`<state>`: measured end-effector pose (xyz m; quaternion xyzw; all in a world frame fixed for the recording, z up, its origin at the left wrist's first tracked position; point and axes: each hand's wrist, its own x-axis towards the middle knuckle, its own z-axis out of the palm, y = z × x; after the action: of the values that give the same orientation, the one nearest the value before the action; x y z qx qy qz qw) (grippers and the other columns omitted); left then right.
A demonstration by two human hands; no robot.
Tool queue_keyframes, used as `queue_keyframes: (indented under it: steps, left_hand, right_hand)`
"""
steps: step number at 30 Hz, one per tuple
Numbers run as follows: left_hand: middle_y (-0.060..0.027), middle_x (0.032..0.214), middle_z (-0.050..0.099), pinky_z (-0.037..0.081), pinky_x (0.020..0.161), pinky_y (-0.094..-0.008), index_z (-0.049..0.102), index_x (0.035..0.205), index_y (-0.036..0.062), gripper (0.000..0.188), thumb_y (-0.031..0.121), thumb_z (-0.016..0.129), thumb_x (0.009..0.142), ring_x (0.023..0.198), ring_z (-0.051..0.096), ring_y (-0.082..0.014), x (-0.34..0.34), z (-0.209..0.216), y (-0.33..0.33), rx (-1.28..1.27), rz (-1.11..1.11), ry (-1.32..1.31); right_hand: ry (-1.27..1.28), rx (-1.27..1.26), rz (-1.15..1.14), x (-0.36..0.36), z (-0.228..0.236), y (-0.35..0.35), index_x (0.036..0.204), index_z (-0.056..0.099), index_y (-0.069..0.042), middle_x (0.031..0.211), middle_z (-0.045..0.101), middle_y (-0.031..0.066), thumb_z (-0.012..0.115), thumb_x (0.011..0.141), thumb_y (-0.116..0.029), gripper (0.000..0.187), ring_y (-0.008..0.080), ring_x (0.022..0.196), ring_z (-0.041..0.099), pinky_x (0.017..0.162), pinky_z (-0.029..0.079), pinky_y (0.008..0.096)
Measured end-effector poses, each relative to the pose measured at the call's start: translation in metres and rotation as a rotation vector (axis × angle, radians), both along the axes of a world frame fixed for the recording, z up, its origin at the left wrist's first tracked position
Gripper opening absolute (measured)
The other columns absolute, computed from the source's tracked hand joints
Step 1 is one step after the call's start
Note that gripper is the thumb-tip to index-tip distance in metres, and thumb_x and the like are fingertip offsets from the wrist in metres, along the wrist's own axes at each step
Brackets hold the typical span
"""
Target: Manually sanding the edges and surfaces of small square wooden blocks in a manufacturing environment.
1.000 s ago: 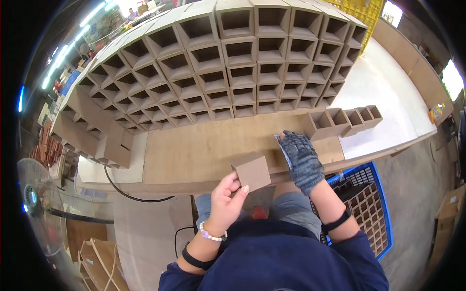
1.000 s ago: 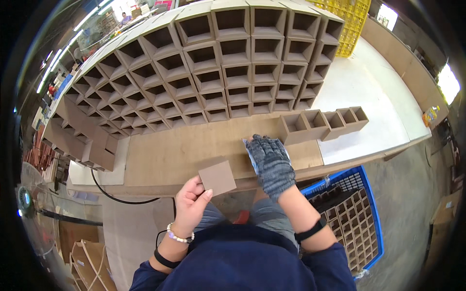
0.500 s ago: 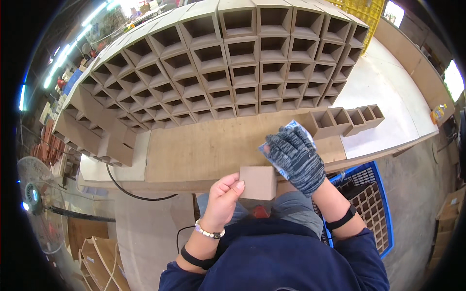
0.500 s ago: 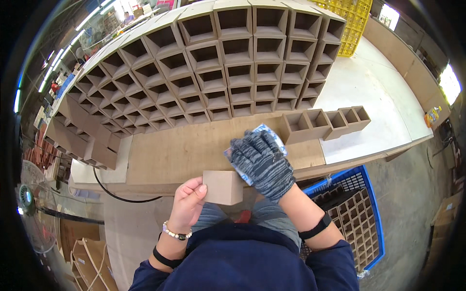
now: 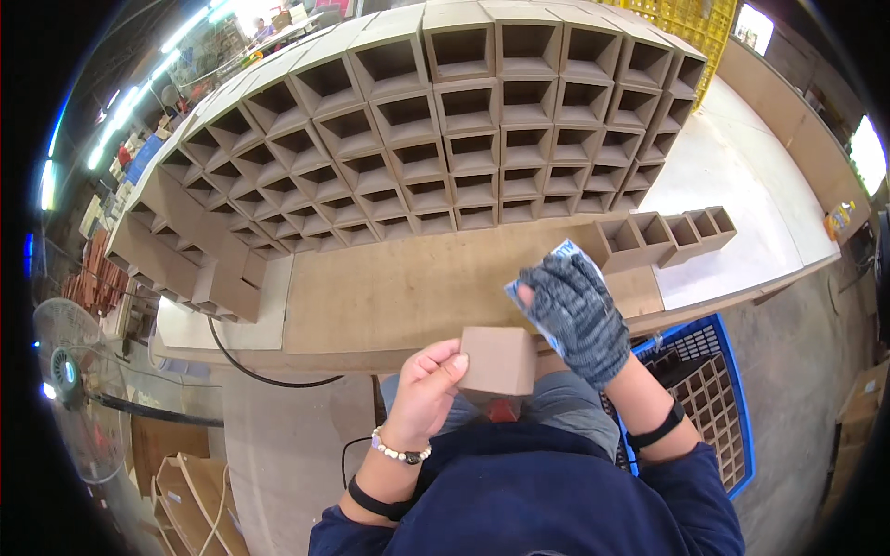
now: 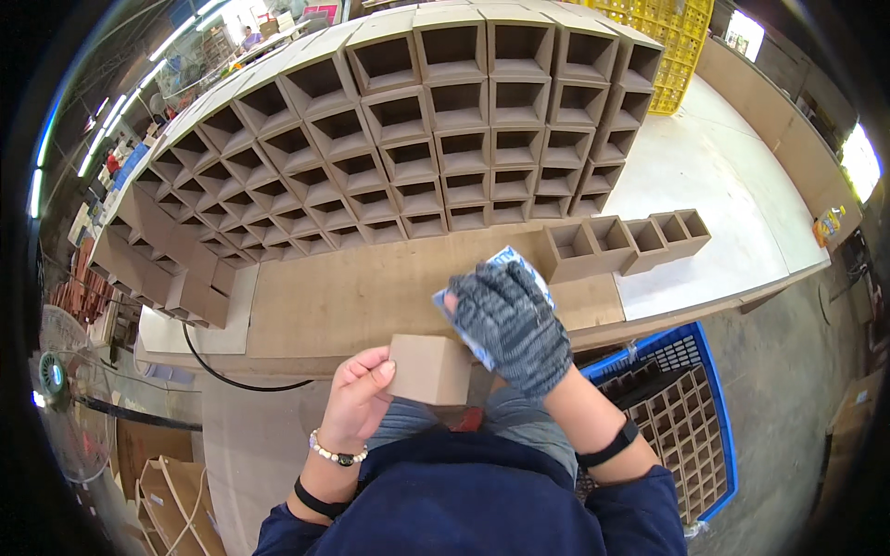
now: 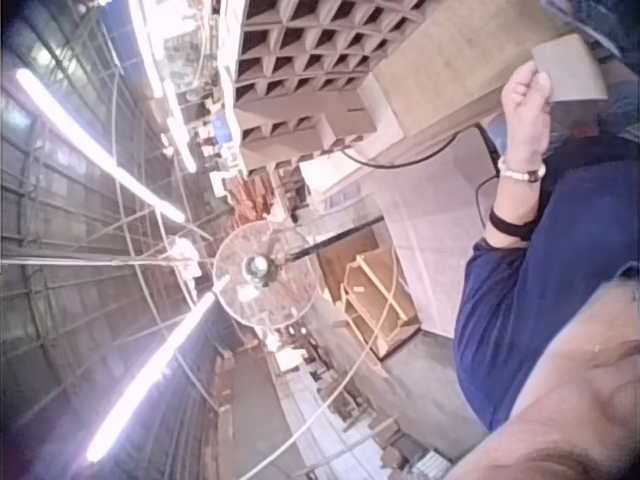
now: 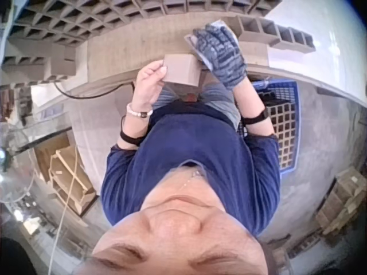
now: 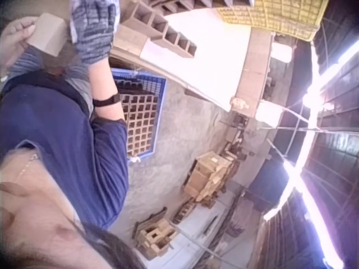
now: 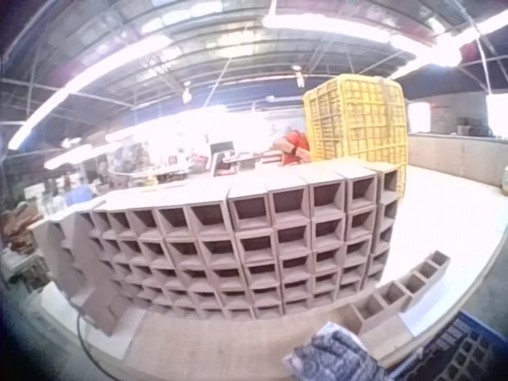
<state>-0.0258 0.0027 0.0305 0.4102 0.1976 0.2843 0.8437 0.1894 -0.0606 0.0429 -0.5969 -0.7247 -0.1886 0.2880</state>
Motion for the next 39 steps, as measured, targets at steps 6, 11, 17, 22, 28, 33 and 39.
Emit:
queue_keyframes:
  steps: [6, 11, 17, 22, 28, 33, 39]
  left_hand:
    - [-0.0123, 0.107, 0.062, 0.047, 0.086, -0.0312, 0.053, 0.115, -0.0082, 0.031, 0.010, 0.052, 0.090, 0.096, 0.061, -0.0169, -0.003, -0.006, 0.011, -0.110, -0.038, -0.025]
    - [-0.0122, 0.106, 0.063, 0.047, 0.086, -0.0311, 0.054, 0.113, -0.0081, 0.029, 0.010, 0.052, 0.090, 0.095, 0.061, -0.0166, 0.001, -0.004, 0.004, -0.111, -0.071, -0.009]
    - [-0.0107, 0.107, 0.062, 0.046, 0.086, -0.0294, 0.053, 0.116, -0.0077, 0.030, 0.009, 0.051, 0.091, 0.096, 0.060, -0.0152, -0.007, -0.013, 0.011, -0.054, -0.043, -0.061]
    - [-0.0112, 0.109, 0.062, 0.045, 0.087, -0.0269, 0.051, 0.118, -0.0083, 0.030, 0.006, 0.049, 0.092, 0.098, 0.059, -0.0136, 0.002, -0.001, 0.003, 0.104, 0.002, -0.003]
    - [-0.0111, 0.104, 0.064, 0.045, 0.082, -0.0233, 0.050, 0.118, -0.0080, 0.030, 0.002, 0.051, 0.090, 0.093, 0.060, -0.0123, 0.010, 0.005, -0.012, 0.468, 0.214, 0.141]
    - [-0.0141, 0.083, 0.064, 0.048, 0.063, -0.0255, 0.056, 0.108, -0.0046, 0.026, -0.002, 0.056, 0.083, 0.070, 0.062, -0.0152, 0.026, -0.035, -0.013, 0.957, 0.529, 0.325]
    - [-0.0148, 0.076, 0.061, 0.047, 0.060, -0.0298, 0.057, 0.102, -0.0039, 0.022, -0.004, 0.057, 0.080, 0.065, 0.061, -0.0254, 0.034, -0.043, -0.014, 1.068, 0.574, 0.336]
  right_hand:
    - [-0.058, -0.057, 0.237, -0.031, 0.007, -0.040, 0.118, 0.056, -0.021, 0.117, 0.057, 0.0014, 0.057, 0.079, -0.023, 0.040, 0.0248, 0.114, 0.050, 0.103, 0.033, 0.0463]
    - [-0.104, -0.050, 0.019, 0.009, -0.007, 0.003, 0.108, 0.061, -0.015, 0.109, 0.061, 0.0059, 0.055, 0.079, -0.019, 0.029, 0.0251, 0.104, 0.056, 0.096, 0.038, 0.0465]
    - [0.021, 0.037, 0.220, -0.019, 0.022, -0.024, 0.107, 0.061, -0.015, 0.110, 0.060, 0.0041, 0.055, 0.079, -0.019, 0.029, 0.0253, 0.102, 0.057, 0.092, 0.041, 0.0461]
    - [0.055, -0.097, 0.079, -0.006, 0.007, -0.006, 0.109, 0.060, -0.014, 0.113, 0.058, 0.0067, 0.055, 0.079, -0.017, 0.031, 0.0252, 0.108, 0.054, 0.098, 0.038, 0.0417]
    - [0.187, -0.028, -0.139, 0.018, -0.012, 0.000, 0.125, 0.049, -0.005, 0.118, 0.055, 0.0155, 0.051, 0.080, -0.009, 0.045, 0.0317, 0.113, 0.050, 0.101, 0.034, 0.0461]
    - [0.212, -0.014, 0.117, -0.035, 0.013, -0.002, 0.122, 0.050, -0.003, 0.116, 0.056, 0.0150, 0.050, 0.080, -0.009, 0.042, 0.0315, 0.111, 0.051, 0.100, 0.035, 0.0461]
    - [0.077, -0.304, -0.126, -0.017, -0.014, 0.020, 0.116, 0.055, -0.006, 0.110, 0.059, 0.0127, 0.049, 0.082, -0.019, 0.036, 0.0280, 0.102, 0.055, 0.092, 0.040, 0.0420]
